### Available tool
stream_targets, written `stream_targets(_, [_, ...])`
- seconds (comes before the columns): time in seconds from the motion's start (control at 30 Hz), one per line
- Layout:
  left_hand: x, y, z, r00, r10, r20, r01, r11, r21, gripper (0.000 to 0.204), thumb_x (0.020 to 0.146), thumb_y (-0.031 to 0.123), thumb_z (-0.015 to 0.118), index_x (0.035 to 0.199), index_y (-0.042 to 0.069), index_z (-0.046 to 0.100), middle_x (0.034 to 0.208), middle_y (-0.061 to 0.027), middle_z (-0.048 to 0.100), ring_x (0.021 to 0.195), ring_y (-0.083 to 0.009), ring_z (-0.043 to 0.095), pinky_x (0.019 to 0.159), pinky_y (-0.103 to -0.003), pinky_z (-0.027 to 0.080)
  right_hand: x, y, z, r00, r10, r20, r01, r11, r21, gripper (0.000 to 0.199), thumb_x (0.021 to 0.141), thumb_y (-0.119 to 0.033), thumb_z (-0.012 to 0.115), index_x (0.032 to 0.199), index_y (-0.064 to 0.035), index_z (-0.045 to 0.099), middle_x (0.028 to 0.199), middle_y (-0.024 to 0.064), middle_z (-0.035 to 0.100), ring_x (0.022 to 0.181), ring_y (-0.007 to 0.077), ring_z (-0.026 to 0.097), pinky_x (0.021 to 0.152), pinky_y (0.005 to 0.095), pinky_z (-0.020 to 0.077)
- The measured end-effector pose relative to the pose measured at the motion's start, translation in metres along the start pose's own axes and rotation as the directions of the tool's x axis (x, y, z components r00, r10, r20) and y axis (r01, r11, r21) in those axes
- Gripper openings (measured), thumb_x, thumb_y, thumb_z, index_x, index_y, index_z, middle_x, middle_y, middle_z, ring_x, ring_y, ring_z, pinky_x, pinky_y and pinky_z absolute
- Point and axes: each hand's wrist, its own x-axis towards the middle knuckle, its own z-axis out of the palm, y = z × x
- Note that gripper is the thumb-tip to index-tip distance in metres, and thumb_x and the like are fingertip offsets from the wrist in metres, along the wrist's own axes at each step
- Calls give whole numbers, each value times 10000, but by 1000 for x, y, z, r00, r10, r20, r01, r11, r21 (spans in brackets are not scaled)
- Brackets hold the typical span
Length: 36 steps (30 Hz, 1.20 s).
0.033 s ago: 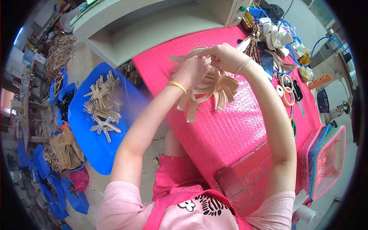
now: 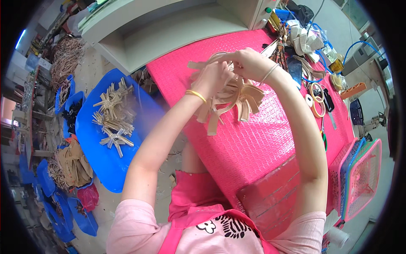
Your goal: Assembling shoe straps by attaching metal buckles and organizing the components.
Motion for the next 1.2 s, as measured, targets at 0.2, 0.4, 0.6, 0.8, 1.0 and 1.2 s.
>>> stream_targets(0.2, [6, -7, -5, 952, -244, 185, 305, 710, -634, 155, 862, 100, 418, 760, 37, 517, 673, 33, 500, 573, -30, 442, 500, -195, 375, 1, 9, 28, 955, -116, -273, 48, 969, -244, 274, 687, -60, 522, 957, -103, 512, 662, 166, 568, 657, 320, 573, 589, 405, 451])
stream_targets(0.4, [-1, -16, -7, 954, -234, 188, 298, 659, -691, 146, 813, 99, 450, 745, 0, 533, 607, 15, 462, 565, -68, 421, 497, -236, 359, 6, 18, 30, 790, -219, -572, 204, 975, -91, 124, 744, -94, 542, 854, -51, 503, 597, 102, 547, 517, 263, 545, 467, 353, 406])
stream_targets(0.6, [-3, 7, -1, 986, 124, -115, -89, 960, 265, 157, 775, 199, 493, 820, 60, 550, 718, -155, 559, 605, -291, 572, 531, -366, 456, 2, 7, 19, 913, 199, -357, 204, 533, 821, 94, 761, -92, 543, 799, -12, 511, 565, -11, 482, 483, 33, 432, 407, 181, 351])
stream_targets(0.8, [-1, -5, -4, 973, 183, -142, -146, 960, 240, 192, 791, 224, 456, 836, 64, 553, 685, -149, 567, 624, -296, 578, 522, -402, 449, 7, 15, 16, 815, 204, -542, 300, 652, 697, 80, 769, -70, 543, 818, -7, 550, 645, 3, 525, 557, 49, 485, 490, 175, 374])
stream_targets(1.0, [4, -18, -11, 990, -136, 24, 127, 823, -554, 292, 834, 249, 383, 776, 24, 561, 593, -59, 520, 502, -139, 484, 437, -273, 357, 12, 63, 42, 851, 504, -145, 219, -91, 972, 67, 738, -68, 457, 689, -37, 490, 571, 40, 484, 449, 98, 453, 398, 200, 332])
stream_targets(1.2, [15, -29, -6, 922, -380, 70, 344, 726, -595, 345, 845, 285, 405, 721, 7, 568, 590, 0, 502, 442, -57, 379, 412, -191, 293, -24, 33, 15, 947, 210, -241, -88, 896, 435, 322, 648, 13, 380, 868, 15, 615, 814, 92, 614, 816, 135, 553, 807, 264, 403])
